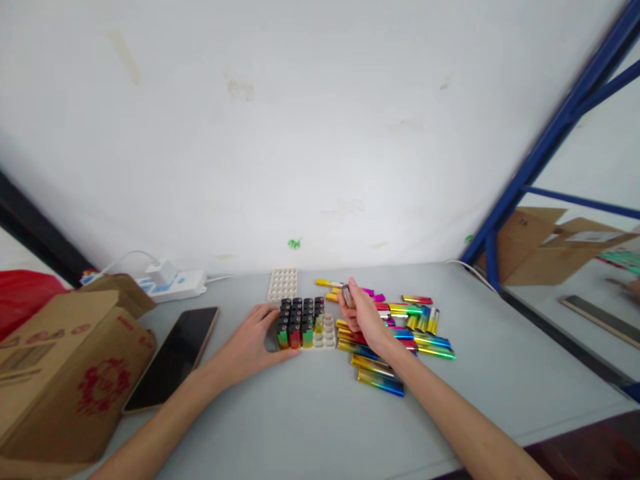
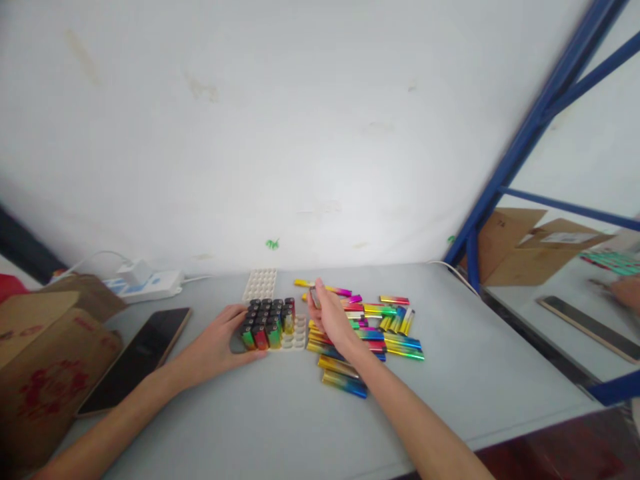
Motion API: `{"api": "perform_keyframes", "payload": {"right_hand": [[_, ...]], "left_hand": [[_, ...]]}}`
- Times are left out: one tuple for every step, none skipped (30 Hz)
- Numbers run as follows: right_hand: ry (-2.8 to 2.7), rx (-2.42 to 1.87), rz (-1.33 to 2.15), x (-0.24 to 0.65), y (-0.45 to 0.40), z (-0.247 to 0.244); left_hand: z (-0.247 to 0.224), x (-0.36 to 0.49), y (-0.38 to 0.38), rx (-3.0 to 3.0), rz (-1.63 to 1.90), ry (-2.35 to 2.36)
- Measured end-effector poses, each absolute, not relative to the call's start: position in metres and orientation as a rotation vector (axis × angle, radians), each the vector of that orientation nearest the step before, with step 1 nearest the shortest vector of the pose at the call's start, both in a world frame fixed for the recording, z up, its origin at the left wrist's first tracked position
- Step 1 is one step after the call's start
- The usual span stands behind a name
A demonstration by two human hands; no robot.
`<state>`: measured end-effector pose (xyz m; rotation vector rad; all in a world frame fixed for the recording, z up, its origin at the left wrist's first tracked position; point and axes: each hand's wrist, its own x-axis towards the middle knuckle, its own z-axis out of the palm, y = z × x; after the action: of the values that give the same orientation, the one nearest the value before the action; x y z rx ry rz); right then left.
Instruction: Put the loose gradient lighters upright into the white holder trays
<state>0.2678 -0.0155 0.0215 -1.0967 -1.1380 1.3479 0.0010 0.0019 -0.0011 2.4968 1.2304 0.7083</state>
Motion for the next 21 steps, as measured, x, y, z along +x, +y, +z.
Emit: {"api": "perform_keyframes", "payload": {"right_hand": [[-1.14,-1.136,1.315,0.268,-0.015,0.02],[-1.145,-1.156,1.284,0.267,-0.015,0.019],[-1.158,-1.164,1.252,0.267,-0.014,0.018],[-1.173,-1.165,1.216,0.267,-0.014,0.016],[-1.193,-1.166,1.185,0.267,-0.014,0.015],[-1.214,-1.17,1.163,0.268,-0.013,0.014],[-1.235,-1.174,1.146,0.268,-0.013,0.013],[-1.254,-1.177,1.131,0.268,-0.013,0.012],[-1.265,-1.178,1.114,0.269,-0.013,0.011],[-1.267,-1.179,1.095,0.269,-0.013,0.011],[-1.266,-1.182,1.078,0.269,-0.013,0.011],[-1.267,-1.185,1.065,0.269,-0.014,0.012],[-1.274,-1.187,1.061,0.268,-0.014,0.012],[-1.283,-1.19,1.063,0.268,-0.015,0.013],[-1.292,-1.195,1.065,0.267,-0.016,0.013],[-1.303,-1.199,1.063,0.267,-0.017,0.013],[-1.31,-1.203,1.054,0.267,-0.017,0.013],[-1.318,-1.208,1.041,0.267,-0.018,0.013],[-1.332,-1.21,1.03,0.267,-0.018,0.012],[-1.348,-1.21,1.019,0.268,-0.018,0.011],[-1.362,-1.208,1.009,0.268,-0.017,0.009]], "left_hand": [[0.0,0.001,0.002,2.497,0.706,1.23],[0.0,0.002,0.002,2.498,0.706,1.227],[0.001,0.002,0.002,2.502,0.704,1.223],[0.001,0.002,0.002,2.506,0.702,1.219],[0.001,0.002,0.002,2.508,0.699,1.219],[0.002,0.002,0.002,2.509,0.693,1.221],[0.002,0.002,0.002,2.508,0.685,1.224],[0.002,0.002,0.002,2.504,0.678,1.226],[0.003,0.002,0.002,2.5,0.673,1.226],[0.003,0.003,0.002,2.494,0.673,1.226],[0.004,0.003,0.001,2.49,0.673,1.224],[0.004,0.003,0.001,2.488,0.677,1.222],[0.005,0.003,0.001,2.487,0.685,1.221],[0.005,0.004,0.0,2.486,0.691,1.219],[0.006,0.004,0.0,2.483,0.696,1.215],[0.006,0.004,0.0,2.478,0.699,1.21],[0.006,0.004,0.0,2.47,0.701,1.204],[0.006,0.003,0.0,2.461,0.706,1.199],[0.006,0.003,0.0,2.455,0.708,1.193],[0.006,0.003,0.0,2.452,0.711,1.188],[0.006,0.003,0.001,2.453,0.713,1.187]]}}
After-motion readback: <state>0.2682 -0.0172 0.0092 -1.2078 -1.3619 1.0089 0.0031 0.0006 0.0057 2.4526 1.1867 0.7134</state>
